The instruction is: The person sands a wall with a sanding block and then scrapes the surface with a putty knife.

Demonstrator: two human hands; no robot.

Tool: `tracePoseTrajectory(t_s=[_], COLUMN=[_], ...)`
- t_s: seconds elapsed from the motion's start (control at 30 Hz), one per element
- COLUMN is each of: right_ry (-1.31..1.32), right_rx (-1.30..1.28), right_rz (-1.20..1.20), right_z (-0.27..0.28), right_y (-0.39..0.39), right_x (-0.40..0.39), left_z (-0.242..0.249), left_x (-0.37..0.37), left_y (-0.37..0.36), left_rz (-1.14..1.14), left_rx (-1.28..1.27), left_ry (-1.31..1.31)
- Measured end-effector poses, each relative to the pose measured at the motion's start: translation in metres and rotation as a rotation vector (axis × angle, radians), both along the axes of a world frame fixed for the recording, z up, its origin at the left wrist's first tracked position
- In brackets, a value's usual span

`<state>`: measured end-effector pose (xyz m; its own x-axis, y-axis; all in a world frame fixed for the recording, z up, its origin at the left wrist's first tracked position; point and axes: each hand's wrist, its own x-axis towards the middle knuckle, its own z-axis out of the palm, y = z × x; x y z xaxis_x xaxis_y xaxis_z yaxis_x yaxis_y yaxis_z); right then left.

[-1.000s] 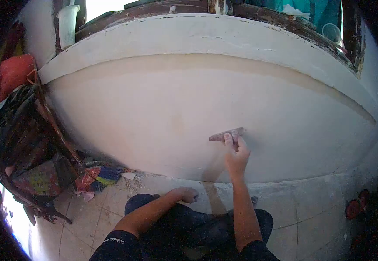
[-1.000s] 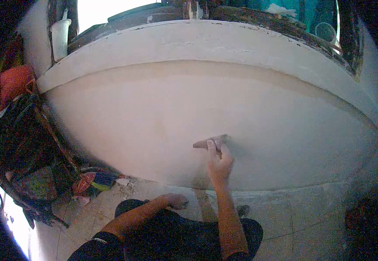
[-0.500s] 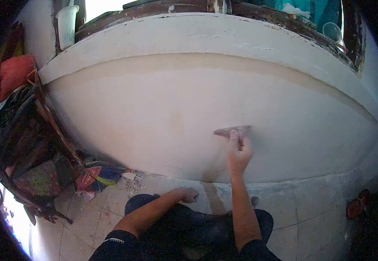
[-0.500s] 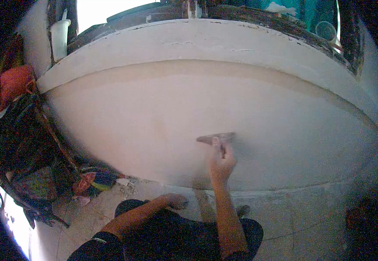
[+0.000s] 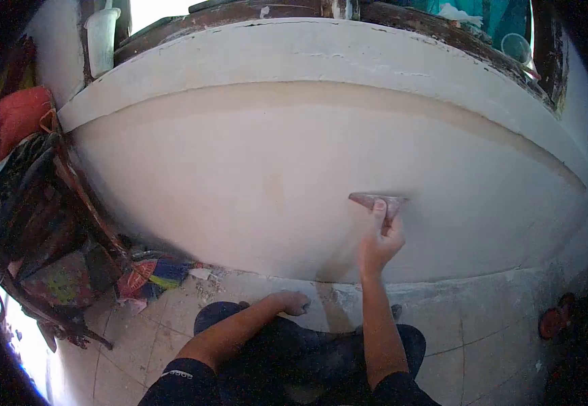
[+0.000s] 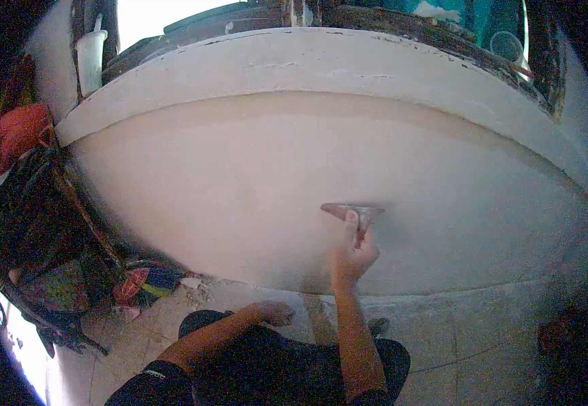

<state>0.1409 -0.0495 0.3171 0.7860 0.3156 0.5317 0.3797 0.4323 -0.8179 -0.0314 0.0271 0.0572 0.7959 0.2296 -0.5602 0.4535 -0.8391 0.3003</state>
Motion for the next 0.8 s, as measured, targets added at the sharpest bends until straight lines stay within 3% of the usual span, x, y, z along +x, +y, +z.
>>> tracePoseTrajectory(t_s=[0.1,0.17,0.23,0.3,0.37,0.53,0.6,0.63,0.67,0.73,0.8], right_ry=[0.059,-0.070,-0.191,-0.313,-0.097,0.068,0.097,-0.044,-0.184,-0.185,-0.185], right_rx=[0.150,-0.049,-0.201,-0.354,-0.004,0.097,0.073,-0.021,-0.116,-0.163,-0.207], right_rz=[-0.016,0.062,0.033,0.005,0.037,-0.029,-0.020,-0.029,-0.036,0.046,0.128], right_z=[-0.011,-0.027,-0.032,-0.028,-0.016,-0.013,-0.036,-0.051,-0.059,-0.053,-0.046], right_y=[0.007,0.011,0.009,0.008,0.006,0.005,0.014,0.020,0.023,0.021,0.017], right_x=[-0.001,-0.009,-0.009,-0.008,-0.005,0.008,0.005,0.000,-0.005,-0.018,-0.018], left_z=[-0.017,-0.025,-0.006,0.020,0.025,0.015,-0.063,-0.092,-0.062,0.041,0.013], left_x=[0.003,0.004,0.002,0.001,0.001,0.001,-0.007,-0.010,-0.008,-0.004,-0.002], left_y=[0.004,0.005,0.001,-0.006,-0.010,-0.006,0.017,0.025,0.014,-0.017,-0.006], left_rz=[0.023,0.025,-0.068,-0.017,0.032,-0.004,-0.103,-0.199,-0.199,0.037,0.045], left_rx=[0.016,0.026,0.002,-0.008,-0.021,0.011,0.032,0.052,0.050,0.004,-0.024], left_ry=[0.037,0.045,0.024,0.061,0.096,-0.013,-0.121,-0.226,-0.226,0.021,0.016])
